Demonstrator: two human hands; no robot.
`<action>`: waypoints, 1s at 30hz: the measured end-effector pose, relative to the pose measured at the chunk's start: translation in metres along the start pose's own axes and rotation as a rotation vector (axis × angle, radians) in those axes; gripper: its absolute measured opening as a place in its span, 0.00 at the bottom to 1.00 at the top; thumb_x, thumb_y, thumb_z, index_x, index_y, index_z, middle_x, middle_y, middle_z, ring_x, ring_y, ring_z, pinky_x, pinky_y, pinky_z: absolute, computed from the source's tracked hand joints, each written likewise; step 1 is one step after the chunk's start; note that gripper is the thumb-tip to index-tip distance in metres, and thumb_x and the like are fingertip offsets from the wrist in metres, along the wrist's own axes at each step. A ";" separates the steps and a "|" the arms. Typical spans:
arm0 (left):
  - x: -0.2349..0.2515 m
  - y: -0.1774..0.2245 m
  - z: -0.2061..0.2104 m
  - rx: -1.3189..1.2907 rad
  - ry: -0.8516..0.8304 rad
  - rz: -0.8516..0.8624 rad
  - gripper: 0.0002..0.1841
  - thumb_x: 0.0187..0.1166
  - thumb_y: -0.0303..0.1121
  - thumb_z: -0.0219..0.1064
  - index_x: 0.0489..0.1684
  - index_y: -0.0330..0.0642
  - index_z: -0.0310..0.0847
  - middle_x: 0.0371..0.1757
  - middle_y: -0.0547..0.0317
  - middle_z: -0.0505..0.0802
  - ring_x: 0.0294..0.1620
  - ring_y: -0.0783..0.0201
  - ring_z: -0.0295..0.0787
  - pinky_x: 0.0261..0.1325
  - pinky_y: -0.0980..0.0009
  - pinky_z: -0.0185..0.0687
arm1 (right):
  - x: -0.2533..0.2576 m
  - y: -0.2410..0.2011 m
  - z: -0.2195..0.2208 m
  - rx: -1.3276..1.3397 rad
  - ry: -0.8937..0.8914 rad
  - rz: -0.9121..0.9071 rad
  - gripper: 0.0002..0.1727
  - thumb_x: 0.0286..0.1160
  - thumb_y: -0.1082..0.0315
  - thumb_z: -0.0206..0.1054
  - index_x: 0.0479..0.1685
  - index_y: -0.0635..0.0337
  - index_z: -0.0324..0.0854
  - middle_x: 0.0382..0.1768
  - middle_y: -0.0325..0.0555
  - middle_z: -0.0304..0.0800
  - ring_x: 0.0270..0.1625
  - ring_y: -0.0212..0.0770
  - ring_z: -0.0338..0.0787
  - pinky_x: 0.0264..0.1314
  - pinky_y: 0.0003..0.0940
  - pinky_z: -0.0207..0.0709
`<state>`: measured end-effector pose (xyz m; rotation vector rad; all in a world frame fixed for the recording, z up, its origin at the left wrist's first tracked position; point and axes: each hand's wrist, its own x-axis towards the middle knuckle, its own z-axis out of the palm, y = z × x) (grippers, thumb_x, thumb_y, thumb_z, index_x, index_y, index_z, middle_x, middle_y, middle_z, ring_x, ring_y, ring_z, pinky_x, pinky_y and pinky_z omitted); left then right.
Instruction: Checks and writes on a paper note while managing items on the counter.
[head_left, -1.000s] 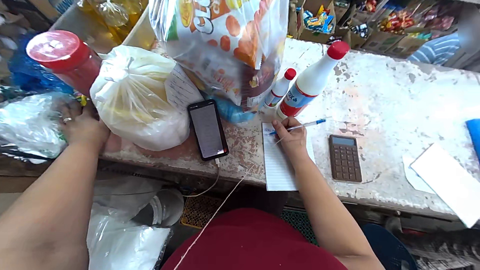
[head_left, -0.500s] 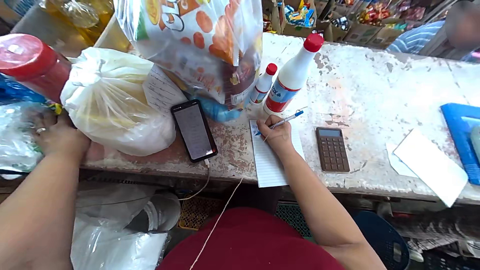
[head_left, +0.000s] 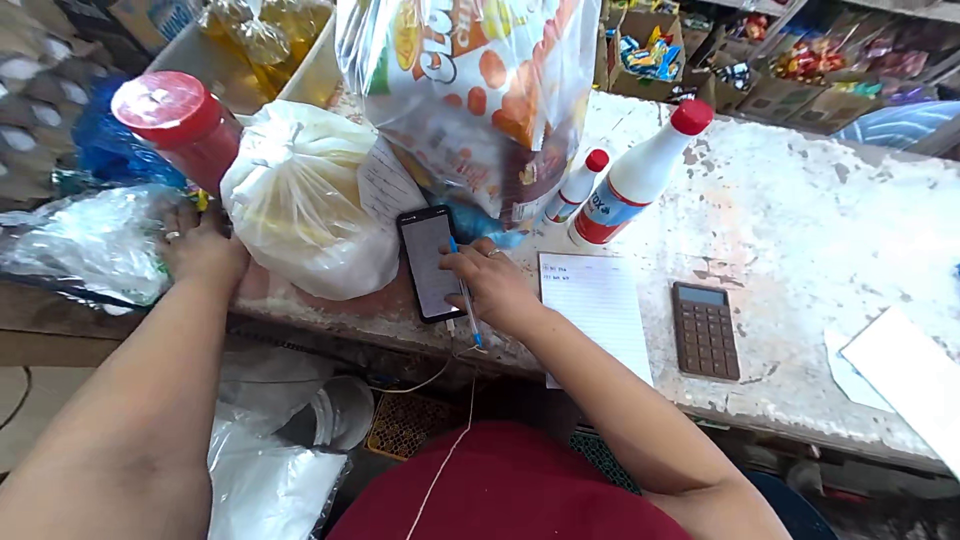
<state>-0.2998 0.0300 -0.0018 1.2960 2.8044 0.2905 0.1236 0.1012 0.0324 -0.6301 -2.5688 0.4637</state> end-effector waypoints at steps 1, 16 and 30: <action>0.000 0.001 -0.001 0.007 -0.002 -0.004 0.35 0.88 0.55 0.48 0.89 0.40 0.60 0.93 0.31 0.56 0.94 0.29 0.42 0.83 0.20 0.39 | 0.001 0.002 0.003 0.008 -0.003 0.008 0.23 0.64 0.64 0.81 0.61 0.56 0.86 0.63 0.51 0.90 0.67 0.58 0.86 0.65 0.53 0.82; 0.002 0.005 -0.003 0.011 -0.004 -0.009 0.35 0.88 0.55 0.44 0.88 0.40 0.61 0.93 0.34 0.57 0.94 0.31 0.44 0.84 0.23 0.41 | -0.004 0.008 0.015 0.108 0.111 0.018 0.19 0.66 0.65 0.80 0.57 0.58 0.87 0.59 0.49 0.92 0.63 0.56 0.87 0.64 0.51 0.82; 0.000 0.000 0.000 -0.003 -0.011 0.040 0.34 0.88 0.49 0.52 0.89 0.36 0.58 0.91 0.28 0.57 0.92 0.24 0.43 0.79 0.15 0.38 | -0.086 0.062 -0.058 0.563 0.518 0.721 0.13 0.88 0.61 0.60 0.35 0.58 0.78 0.23 0.32 0.81 0.22 0.25 0.81 0.29 0.24 0.80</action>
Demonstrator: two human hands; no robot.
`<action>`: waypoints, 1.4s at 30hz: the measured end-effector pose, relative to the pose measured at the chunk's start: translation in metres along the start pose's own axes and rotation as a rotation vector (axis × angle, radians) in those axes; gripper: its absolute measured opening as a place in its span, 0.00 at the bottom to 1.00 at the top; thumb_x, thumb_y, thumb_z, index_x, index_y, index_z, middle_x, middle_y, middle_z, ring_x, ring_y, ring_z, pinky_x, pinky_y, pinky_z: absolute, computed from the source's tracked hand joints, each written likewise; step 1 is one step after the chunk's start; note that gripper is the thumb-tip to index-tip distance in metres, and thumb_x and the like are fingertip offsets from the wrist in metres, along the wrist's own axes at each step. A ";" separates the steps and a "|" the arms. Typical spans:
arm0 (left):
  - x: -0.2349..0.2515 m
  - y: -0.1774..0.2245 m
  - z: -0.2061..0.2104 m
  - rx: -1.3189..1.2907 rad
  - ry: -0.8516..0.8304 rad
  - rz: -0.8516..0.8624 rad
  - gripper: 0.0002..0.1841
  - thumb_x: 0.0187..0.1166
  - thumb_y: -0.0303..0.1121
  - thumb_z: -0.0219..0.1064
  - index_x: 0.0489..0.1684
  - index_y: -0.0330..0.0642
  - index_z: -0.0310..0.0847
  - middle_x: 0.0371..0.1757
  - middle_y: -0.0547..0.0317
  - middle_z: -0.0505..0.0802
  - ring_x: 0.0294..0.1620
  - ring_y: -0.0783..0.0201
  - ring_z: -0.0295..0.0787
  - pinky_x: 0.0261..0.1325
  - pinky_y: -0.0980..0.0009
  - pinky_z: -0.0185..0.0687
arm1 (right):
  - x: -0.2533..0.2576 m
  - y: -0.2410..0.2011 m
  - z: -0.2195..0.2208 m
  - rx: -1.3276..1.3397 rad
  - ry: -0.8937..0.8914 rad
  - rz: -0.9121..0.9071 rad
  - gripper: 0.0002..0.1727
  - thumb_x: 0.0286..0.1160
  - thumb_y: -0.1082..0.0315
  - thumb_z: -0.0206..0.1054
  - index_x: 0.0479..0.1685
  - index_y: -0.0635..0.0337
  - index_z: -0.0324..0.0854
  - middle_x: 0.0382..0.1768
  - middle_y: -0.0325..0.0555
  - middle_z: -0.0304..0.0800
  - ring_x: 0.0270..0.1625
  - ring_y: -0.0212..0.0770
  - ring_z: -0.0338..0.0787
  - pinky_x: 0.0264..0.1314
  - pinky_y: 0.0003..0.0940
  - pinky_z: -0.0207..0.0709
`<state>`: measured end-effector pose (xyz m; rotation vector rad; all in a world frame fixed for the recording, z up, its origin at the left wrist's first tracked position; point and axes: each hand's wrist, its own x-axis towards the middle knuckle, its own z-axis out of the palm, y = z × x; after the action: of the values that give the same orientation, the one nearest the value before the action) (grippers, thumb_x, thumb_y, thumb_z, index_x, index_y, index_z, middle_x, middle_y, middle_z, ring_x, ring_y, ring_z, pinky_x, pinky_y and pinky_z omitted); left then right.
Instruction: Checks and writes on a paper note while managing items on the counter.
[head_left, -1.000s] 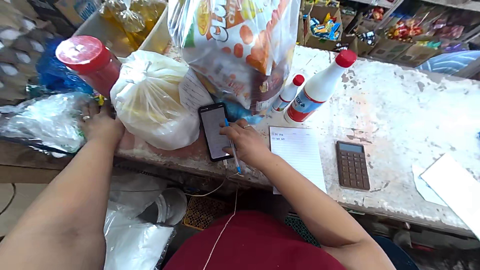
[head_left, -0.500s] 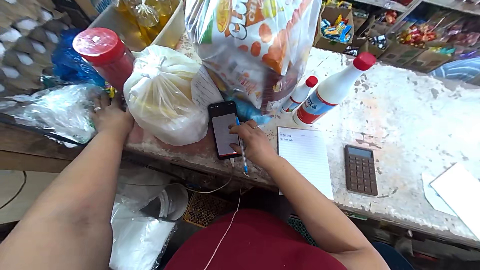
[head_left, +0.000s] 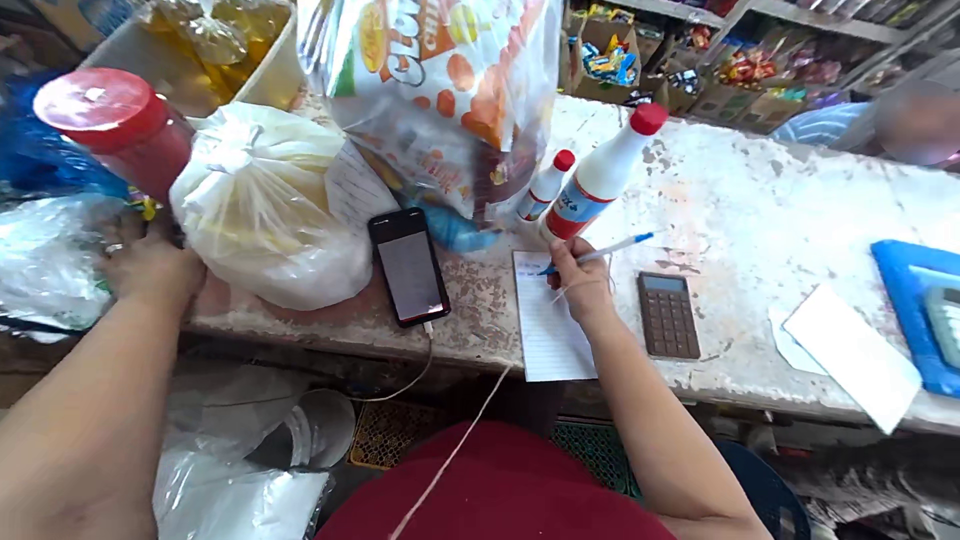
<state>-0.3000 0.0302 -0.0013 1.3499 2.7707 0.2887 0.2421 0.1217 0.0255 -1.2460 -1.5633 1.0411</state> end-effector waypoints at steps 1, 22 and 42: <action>0.001 -0.001 0.001 -0.001 0.003 0.002 0.35 0.87 0.49 0.52 0.89 0.37 0.57 0.91 0.28 0.57 0.92 0.24 0.43 0.79 0.15 0.38 | -0.002 0.000 0.000 -0.027 -0.008 0.034 0.13 0.87 0.60 0.63 0.35 0.58 0.79 0.22 0.33 0.81 0.21 0.26 0.80 0.28 0.25 0.80; 0.021 -0.028 0.025 0.034 0.018 0.017 0.37 0.81 0.48 0.61 0.89 0.40 0.59 0.90 0.30 0.60 0.90 0.24 0.51 0.77 0.15 0.44 | -0.001 0.002 0.017 -0.315 -0.027 -0.010 0.18 0.74 0.64 0.71 0.16 0.54 0.72 0.15 0.33 0.73 0.20 0.27 0.73 0.27 0.28 0.65; -0.043 0.083 -0.064 0.062 -0.239 -0.221 0.32 0.91 0.30 0.54 0.92 0.31 0.48 0.94 0.28 0.48 0.94 0.27 0.37 0.87 0.26 0.35 | 0.000 0.001 0.017 -0.315 0.002 0.004 0.16 0.74 0.67 0.70 0.17 0.55 0.72 0.15 0.32 0.72 0.20 0.25 0.72 0.27 0.27 0.65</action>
<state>-0.2172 0.0368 0.0749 1.0003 2.7098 0.0292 0.2261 0.1203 0.0199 -1.4589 -1.7716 0.8158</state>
